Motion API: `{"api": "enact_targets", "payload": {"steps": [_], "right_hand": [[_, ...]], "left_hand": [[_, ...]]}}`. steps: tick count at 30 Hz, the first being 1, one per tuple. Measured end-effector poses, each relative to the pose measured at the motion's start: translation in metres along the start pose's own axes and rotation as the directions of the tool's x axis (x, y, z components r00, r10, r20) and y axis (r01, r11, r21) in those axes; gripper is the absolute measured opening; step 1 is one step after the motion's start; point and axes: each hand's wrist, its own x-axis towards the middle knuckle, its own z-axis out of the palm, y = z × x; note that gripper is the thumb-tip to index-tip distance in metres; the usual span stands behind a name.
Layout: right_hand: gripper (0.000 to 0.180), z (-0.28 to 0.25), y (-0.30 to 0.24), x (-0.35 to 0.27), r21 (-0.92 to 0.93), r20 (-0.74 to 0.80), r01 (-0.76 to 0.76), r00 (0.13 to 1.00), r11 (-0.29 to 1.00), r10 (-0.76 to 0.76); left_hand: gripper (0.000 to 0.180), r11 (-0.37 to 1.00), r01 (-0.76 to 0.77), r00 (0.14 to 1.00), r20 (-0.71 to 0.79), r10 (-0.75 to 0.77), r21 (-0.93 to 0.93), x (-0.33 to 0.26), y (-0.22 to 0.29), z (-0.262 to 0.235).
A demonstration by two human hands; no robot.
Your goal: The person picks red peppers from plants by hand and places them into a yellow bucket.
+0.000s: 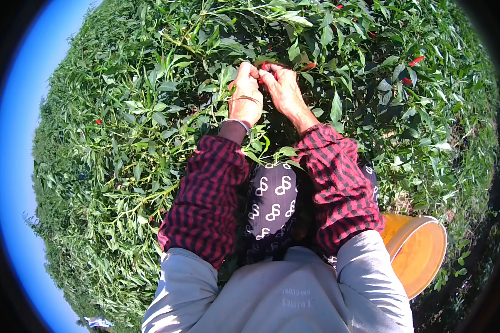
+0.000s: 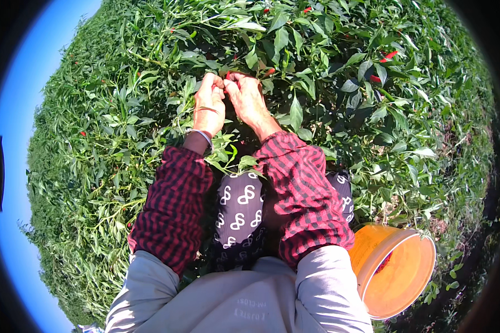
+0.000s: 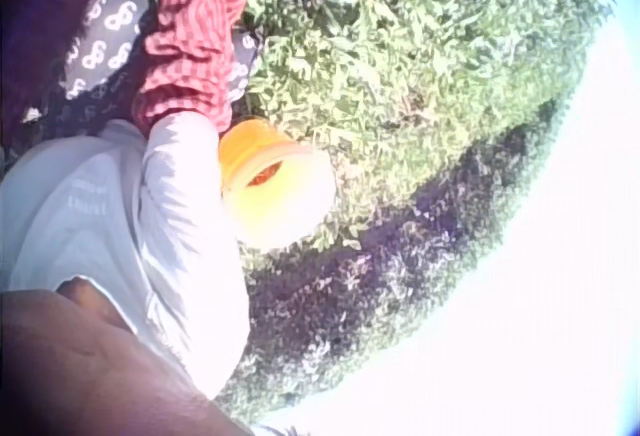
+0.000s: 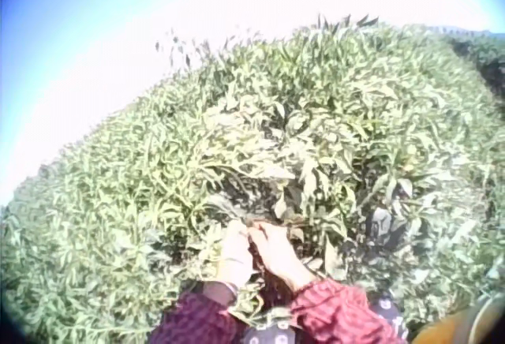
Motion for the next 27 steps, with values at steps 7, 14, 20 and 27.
{"api": "enact_targets", "payload": {"steps": [7,14,20,27], "right_hand": [[0.01,-0.019,-0.054,-0.05,0.797,0.406,-0.469,0.883,0.382,0.238],[0.018,-0.087,-0.094,-0.156,0.892,0.08,-0.204,0.949,0.403,0.305],[0.028,-0.189,-0.153,-0.305,0.844,-0.433,0.061,0.665,0.533,0.609],[0.017,-0.312,-0.112,-0.498,0.127,-0.711,-0.638,0.476,0.76,0.518]], "left_hand": [[0.015,0.725,0.258,0.917,-0.075,-0.392,-0.638,-0.04,0.023,-0.009],[0.018,0.627,0.152,0.984,0.059,-0.166,-0.764,-0.119,0.175,0.02],[0.039,0.721,-0.4,0.723,0.288,0.628,-0.566,-0.205,0.263,0.097],[0.044,0.691,-0.551,0.754,0.076,0.652,-0.468,-0.133,0.285,0.1]]}}
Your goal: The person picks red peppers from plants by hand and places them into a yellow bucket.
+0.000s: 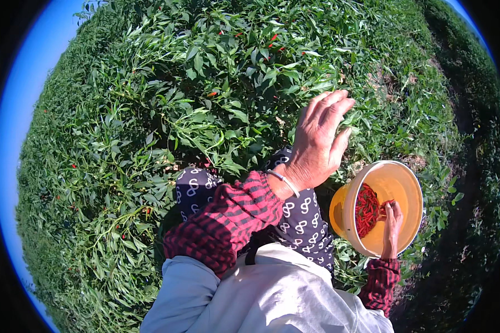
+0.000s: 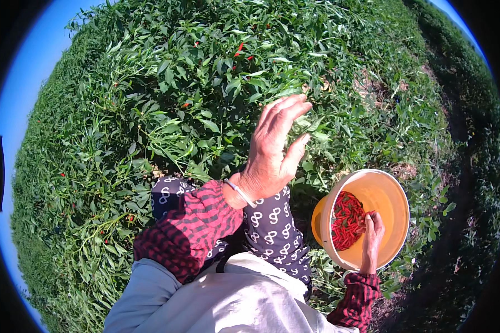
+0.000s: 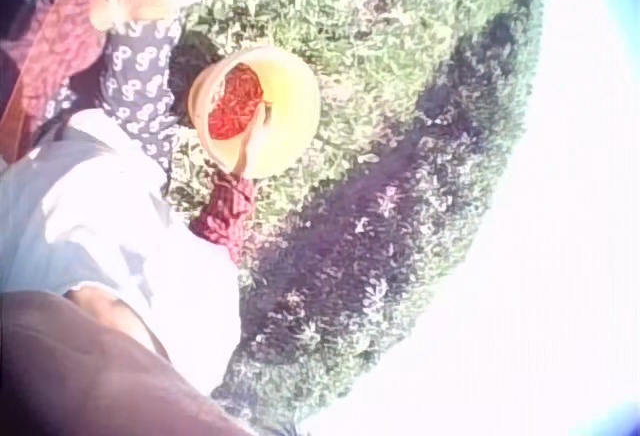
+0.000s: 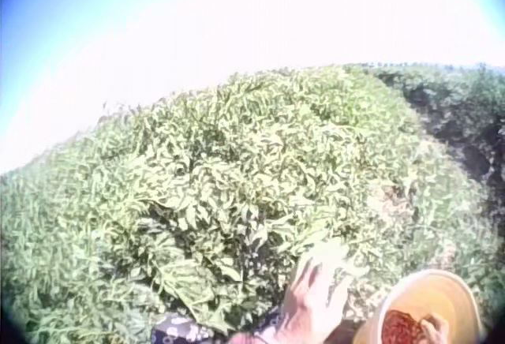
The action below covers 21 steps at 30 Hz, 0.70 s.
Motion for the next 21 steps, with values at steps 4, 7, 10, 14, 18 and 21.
{"api": "enact_targets", "payload": {"steps": [4,7,10,14,18,21], "right_hand": [[0.017,0.024,-0.026,0.001,-0.537,-0.013,0.337,0.913,0.773,-0.407],[0.017,0.064,-0.079,0.0,-0.581,0.025,0.477,0.82,0.659,-0.572],[0.016,0.154,-0.157,0.002,0.011,0.066,0.505,0.861,0.863,-0.505],[0.015,0.276,-0.215,0.025,0.181,0.457,0.678,0.583,0.712,-0.672],[0.018,0.376,-0.227,0.081,0.0,0.519,0.809,0.502,0.587,-0.692],[0.022,0.428,-0.209,0.112,-0.234,0.569,0.855,0.507,0.463,-0.648]], "left_hand": [[0.032,0.955,0.093,0.914,-0.405,0.031,0.283,0.037,-0.091,-0.051],[0.024,0.938,0.322,0.802,-0.563,-0.201,0.125,0.018,-0.142,-0.08],[0.03,0.792,0.489,0.79,-0.57,-0.225,0.365,-0.025,-0.191,-0.121],[0.034,0.711,0.609,0.784,-0.406,-0.47,0.352,-0.065,-0.218,-0.144],[0.027,0.726,0.588,0.796,-0.416,-0.44,0.357,-0.063,-0.224,-0.134],[0.02,0.726,0.594,0.8,-0.354,-0.485,0.348,-0.068,-0.224,-0.142]]}}
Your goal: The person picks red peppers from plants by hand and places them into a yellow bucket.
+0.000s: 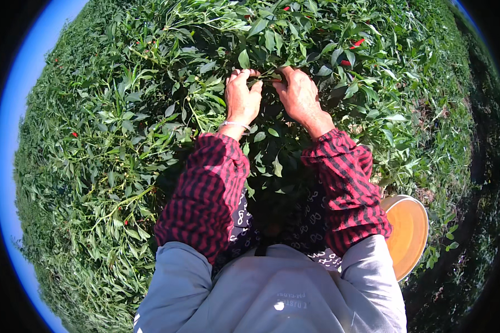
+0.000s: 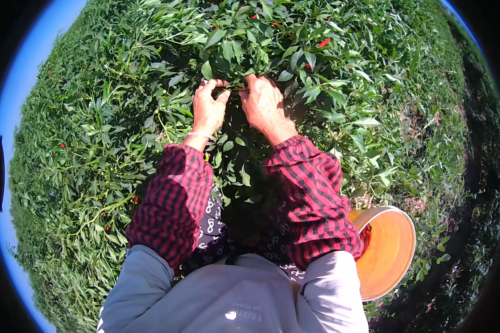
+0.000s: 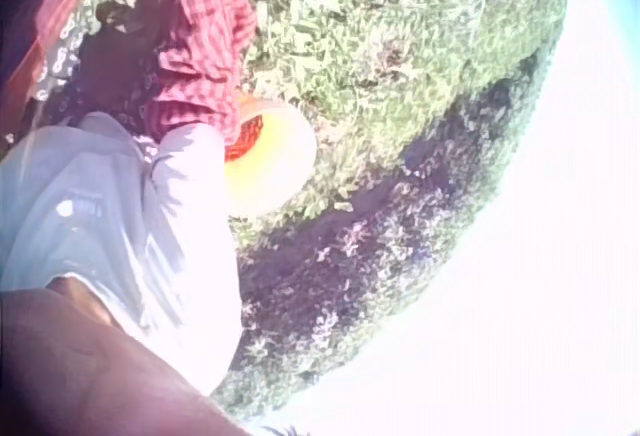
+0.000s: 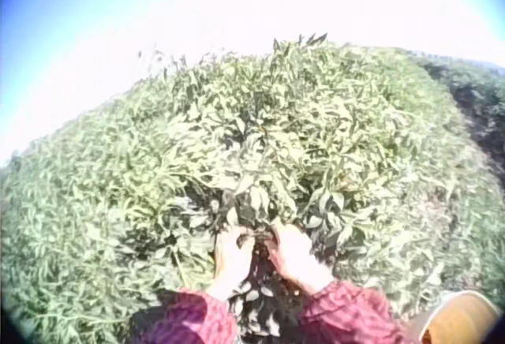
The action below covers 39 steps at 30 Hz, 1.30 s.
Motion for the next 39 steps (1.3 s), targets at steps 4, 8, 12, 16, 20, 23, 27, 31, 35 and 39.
{"api": "enact_targets", "payload": {"steps": [4,8,12,16,20,23,27,31,35,39], "right_hand": [[0.031,0.043,0.012,0.002,0.195,0.027,-0.212,0.977,0.958,0.211],[0.029,0.047,-0.001,-0.001,0.135,0.25,-0.23,0.949,0.964,0.191],[0.022,0.046,-0.032,-0.004,0.192,0.276,-0.141,0.957,0.971,0.085],[0.028,0.043,-0.028,-0.006,0.144,0.114,-0.134,0.986,0.981,0.118],[0.036,0.056,-0.024,-0.002,0.13,0.072,-0.156,0.986,0.979,0.147],[0.035,0.051,-0.019,-0.001,0.095,0.067,-0.175,0.983,0.98,0.169],[0.025,0.03,-0.057,-0.001,-0.051,-0.269,0.246,0.93,0.968,-0.251],[0.024,0.024,-0.144,-0.007,0.443,-0.218,0.433,0.901,0.785,-0.374],[0.029,0.082,-0.186,0.029,0.552,-0.064,0.385,0.904,0.74,-0.422],[0.035,0.15,-0.22,0.036,0.347,0.106,0.42,0.871,0.838,-0.48]], "left_hand": [[0.021,0.985,-0.046,0.998,-0.026,0.051,0.168,0.003,0.015,-0.013],[0.023,0.869,-0.35,0.937,0.139,0.322,0.348,0.054,0.022,-0.039],[0.033,0.56,-0.412,0.896,0.209,0.391,0.719,0.113,-0.039,-0.115],[0.052,0.465,-0.231,0.968,0.153,0.198,0.855,0.095,-0.057,-0.179],[0.057,0.595,-0.015,0.992,-0.062,0.108,0.803,0.032,-0.093,-0.233],[0.055,0.655,0.015,0.986,-0.12,0.115,0.756,0.002,-0.101,-0.234],[0.059,0.536,-0.033,0.97,-0.102,0.221,0.844,-0.019,-0.087,-0.217],[0.063,0.313,0.172,0.985,-0.162,-0.057,0.934,-0.044,-0.075,-0.209],[0.058,0.63,0.2,0.979,-0.126,-0.16,0.75,-0.056,-0.05,-0.209],[0.045,0.87,0.289,0.928,-0.339,-0.153,0.398,-0.094,-0.041,-0.212]]}}
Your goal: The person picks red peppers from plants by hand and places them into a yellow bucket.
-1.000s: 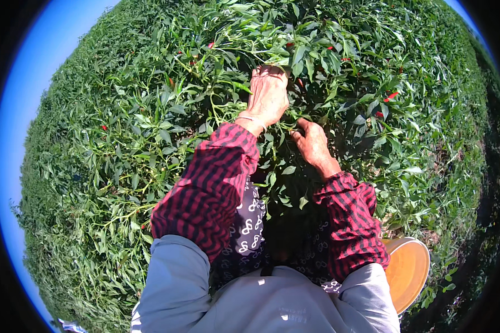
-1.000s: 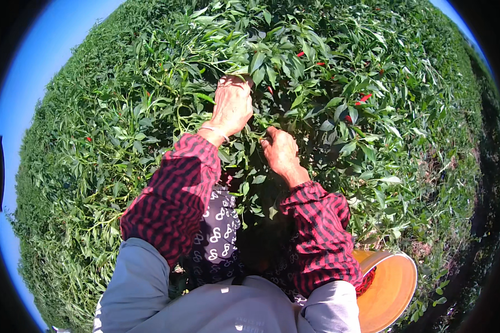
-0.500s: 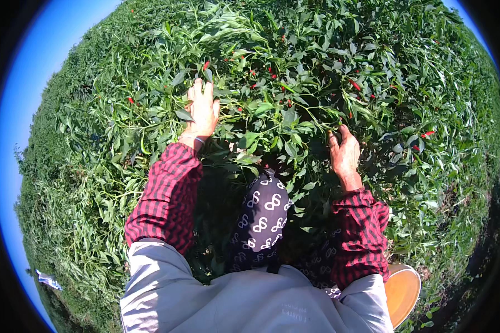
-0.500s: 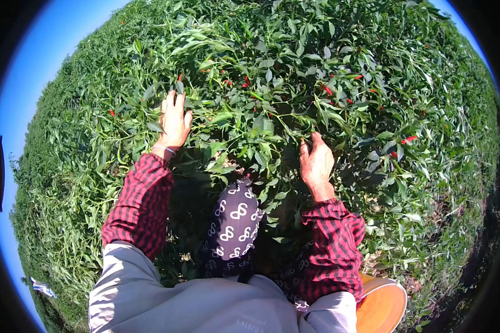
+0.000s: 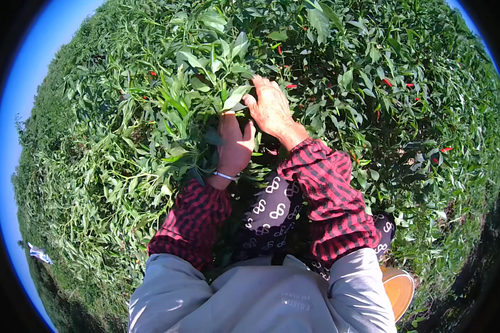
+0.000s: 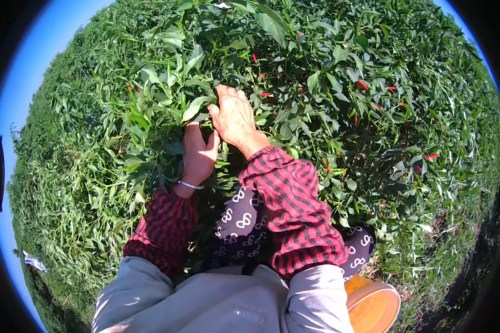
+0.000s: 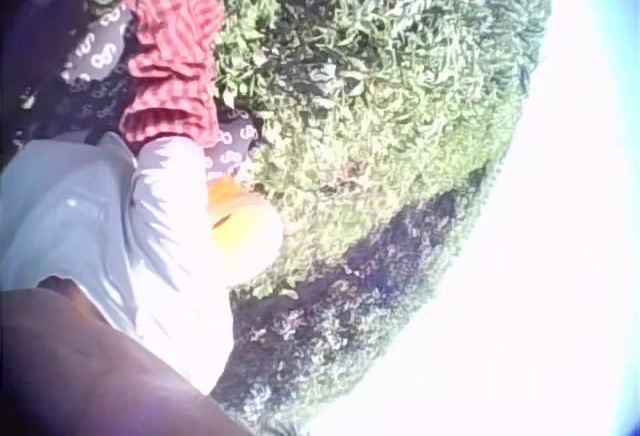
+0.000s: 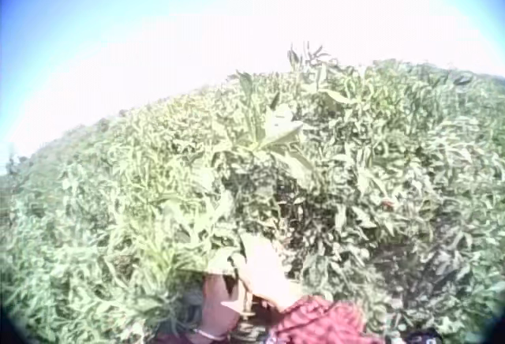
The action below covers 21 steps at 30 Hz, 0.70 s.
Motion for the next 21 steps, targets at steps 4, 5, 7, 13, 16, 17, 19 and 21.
{"api": "enact_targets", "payload": {"steps": [4,5,7,13,16,17,19,21], "right_hand": [[0.041,0.05,-0.007,-0.017,-0.009,0.077,0.067,0.995,0.998,-0.066],[0.051,0.046,-0.016,-0.018,-0.06,0.024,0.034,0.999,0.998,-0.033],[0.049,0.053,-0.01,-0.023,-0.108,0.043,0.012,0.999,0.994,-0.008],[0.046,0.039,-0.025,-0.032,-0.082,0.061,0.015,0.998,0.997,-0.01],[0.038,0.04,-0.017,-0.031,-0.024,-0.071,-0.003,0.997,1.0,0.001],[0.041,0.037,-0.014,-0.032,0.053,-0.064,-0.02,0.998,0.998,0.023],[0.039,0.032,-0.009,-0.03,0.145,-0.048,-0.068,0.996,0.987,0.075],[0.038,0.03,-0.007,-0.026,0.215,-0.027,-0.117,0.992,0.97,0.126]], "left_hand": [[0.031,0.961,-0.217,0.972,0.127,0.196,0.174,-0.027,0.02,-0.052],[0.028,0.976,-0.206,0.969,0.151,0.194,0.069,-0.019,0.04,-0.06],[0.025,0.977,-0.175,0.958,0.207,0.197,-0.124,-0.001,0.085,-0.079],[0.036,0.924,-0.339,0.903,-0.215,0.372,0.175,0.08,0.021,-0.06],[0.033,0.994,-0.071,0.934,-0.354,0.036,-0.086,0.075,-0.043,-0.071],[0.034,0.995,-0.012,0.945,-0.328,-0.02,-0.094,0.064,-0.054,-0.07],[0.032,0.996,0.061,0.945,-0.319,-0.078,-0.063,0.05,-0.064,-0.065],[0.027,0.974,-0.197,0.904,-0.364,0.225,0.113,0.04,-0.069,-0.065]]}}
